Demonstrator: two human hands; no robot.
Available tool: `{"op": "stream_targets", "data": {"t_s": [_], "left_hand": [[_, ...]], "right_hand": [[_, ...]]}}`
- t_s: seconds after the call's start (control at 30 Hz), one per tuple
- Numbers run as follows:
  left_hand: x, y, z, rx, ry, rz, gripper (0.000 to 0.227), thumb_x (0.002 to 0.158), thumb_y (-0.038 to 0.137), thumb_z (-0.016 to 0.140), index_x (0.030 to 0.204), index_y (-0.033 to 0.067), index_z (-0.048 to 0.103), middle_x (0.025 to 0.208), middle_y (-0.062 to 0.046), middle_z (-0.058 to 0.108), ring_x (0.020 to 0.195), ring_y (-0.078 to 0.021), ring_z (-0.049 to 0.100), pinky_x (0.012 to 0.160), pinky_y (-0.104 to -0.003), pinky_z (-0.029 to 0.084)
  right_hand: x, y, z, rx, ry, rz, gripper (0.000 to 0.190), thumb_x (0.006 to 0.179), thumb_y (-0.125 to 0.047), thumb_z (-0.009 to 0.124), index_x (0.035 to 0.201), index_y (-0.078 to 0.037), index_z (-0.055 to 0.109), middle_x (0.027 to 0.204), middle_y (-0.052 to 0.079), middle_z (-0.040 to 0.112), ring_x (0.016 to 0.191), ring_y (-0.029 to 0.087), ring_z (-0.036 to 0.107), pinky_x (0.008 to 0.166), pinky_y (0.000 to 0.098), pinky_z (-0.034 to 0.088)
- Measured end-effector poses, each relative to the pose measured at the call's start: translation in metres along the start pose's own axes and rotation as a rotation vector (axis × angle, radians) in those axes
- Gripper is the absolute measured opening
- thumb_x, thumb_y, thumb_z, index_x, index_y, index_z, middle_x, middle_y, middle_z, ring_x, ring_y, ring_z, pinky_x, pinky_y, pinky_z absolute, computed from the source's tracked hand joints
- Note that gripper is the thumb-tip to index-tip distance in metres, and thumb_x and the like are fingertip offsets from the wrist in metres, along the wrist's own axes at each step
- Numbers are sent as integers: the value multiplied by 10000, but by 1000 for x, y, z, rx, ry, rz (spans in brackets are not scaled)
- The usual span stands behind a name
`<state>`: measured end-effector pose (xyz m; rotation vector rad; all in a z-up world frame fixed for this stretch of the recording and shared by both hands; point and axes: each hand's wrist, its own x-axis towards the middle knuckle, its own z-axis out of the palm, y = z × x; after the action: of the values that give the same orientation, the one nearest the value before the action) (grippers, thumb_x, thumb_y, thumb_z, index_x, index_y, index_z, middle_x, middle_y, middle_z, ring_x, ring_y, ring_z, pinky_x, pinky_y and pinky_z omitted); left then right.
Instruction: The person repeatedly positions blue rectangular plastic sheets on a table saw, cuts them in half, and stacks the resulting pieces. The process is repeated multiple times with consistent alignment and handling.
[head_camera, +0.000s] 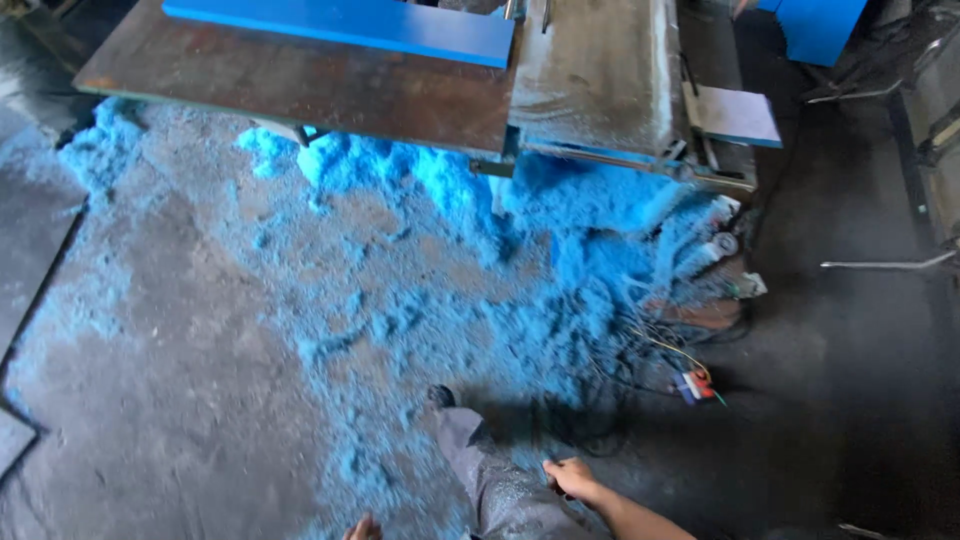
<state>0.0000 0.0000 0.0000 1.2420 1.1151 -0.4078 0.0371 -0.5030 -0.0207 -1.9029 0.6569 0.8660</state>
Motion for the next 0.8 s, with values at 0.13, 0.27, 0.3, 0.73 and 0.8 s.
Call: {"op": "stream_targets", "data": {"t_s": [0.13, 0.27, 0.3, 0.73, 0.8], "left_hand": [[78, 124, 35, 6, 29, -14, 355, 952, 362, 658, 1162, 76, 675, 1048, -104, 771, 943, -251, 728, 753, -414, 537], [104, 215, 41, -117, -26, -18, 390, 986, 360, 612, 1248, 73, 648, 1158, -118, 741, 1028, -270, 694, 789, -420, 519], [105, 233, 39, -121, -14, -3, 390, 998, 347, 598, 1262, 64, 648, 1175, -119, 746, 1045, -274, 696, 805, -416, 521], [298, 513, 1, 1412, -141, 552, 336, 922, 406, 652, 1211, 235, 681, 1032, -41, 816, 996, -217, 774, 890, -395, 610], [337, 585, 22, 1414, -223, 587, 340, 913, 392, 657, 1214, 236, 675, 1023, -34, 822, 984, -205, 780, 888, -392, 612]], "right_hand": [[126, -58, 17, -156, -52, 9, 450, 898, -539, 690, 861, -101, 788, 747, 67, 762, 633, 204, 717, 577, 371, 556], [196, -197, 5, -272, 22, -62, 474, 883, -573, 725, 894, -101, 763, 760, 45, 710, 643, 195, 691, 595, 375, 550], [206, -243, -4, -238, -42, -133, 472, 900, -560, 658, 834, -111, 786, 708, 42, 737, 630, 182, 674, 590, 371, 534], [284, -669, 27, -214, -26, -233, 539, 998, -537, 629, 744, -88, 788, 740, 34, 756, 669, 147, 681, 671, 311, 524], [329, -685, 33, -47, -82, -225, 462, 967, -515, 657, 811, -93, 761, 792, 62, 763, 715, 161, 701, 691, 328, 558]]}}
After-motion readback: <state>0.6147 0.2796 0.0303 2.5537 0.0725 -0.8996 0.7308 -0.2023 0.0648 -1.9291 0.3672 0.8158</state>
